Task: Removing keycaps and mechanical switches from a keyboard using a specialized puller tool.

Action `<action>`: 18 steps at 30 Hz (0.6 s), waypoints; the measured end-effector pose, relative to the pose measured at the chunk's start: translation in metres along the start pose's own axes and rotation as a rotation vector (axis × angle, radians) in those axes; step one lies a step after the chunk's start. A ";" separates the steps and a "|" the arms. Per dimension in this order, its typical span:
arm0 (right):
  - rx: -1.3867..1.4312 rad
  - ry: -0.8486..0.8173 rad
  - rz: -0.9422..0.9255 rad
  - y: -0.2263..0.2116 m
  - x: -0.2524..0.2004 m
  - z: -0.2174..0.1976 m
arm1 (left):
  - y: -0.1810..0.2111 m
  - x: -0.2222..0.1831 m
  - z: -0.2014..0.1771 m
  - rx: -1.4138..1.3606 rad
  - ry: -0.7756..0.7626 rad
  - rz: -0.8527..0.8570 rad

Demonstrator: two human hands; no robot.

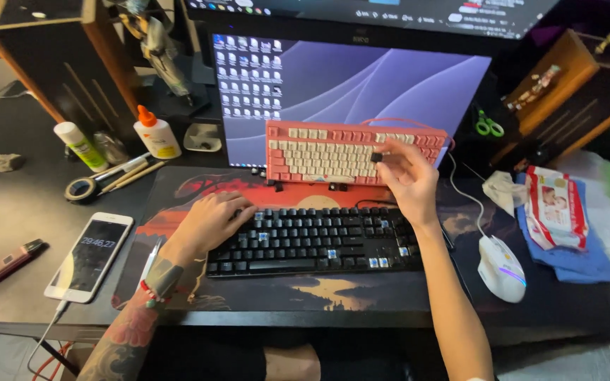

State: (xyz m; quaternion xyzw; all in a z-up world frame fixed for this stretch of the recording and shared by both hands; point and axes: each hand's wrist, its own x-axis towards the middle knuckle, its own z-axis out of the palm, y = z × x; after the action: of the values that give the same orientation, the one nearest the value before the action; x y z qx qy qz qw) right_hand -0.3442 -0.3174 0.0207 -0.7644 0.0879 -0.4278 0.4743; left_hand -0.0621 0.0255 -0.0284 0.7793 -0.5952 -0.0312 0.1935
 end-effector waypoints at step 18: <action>0.051 0.056 -0.140 0.021 -0.003 -0.005 | 0.009 -0.001 -0.013 -0.020 -0.035 -0.023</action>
State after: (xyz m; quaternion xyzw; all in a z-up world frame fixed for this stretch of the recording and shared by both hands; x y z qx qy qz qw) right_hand -0.3438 -0.3297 0.0033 -0.7440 0.0364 -0.4833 0.4600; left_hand -0.0675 0.0282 -0.0137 0.7836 -0.5890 -0.0531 0.1904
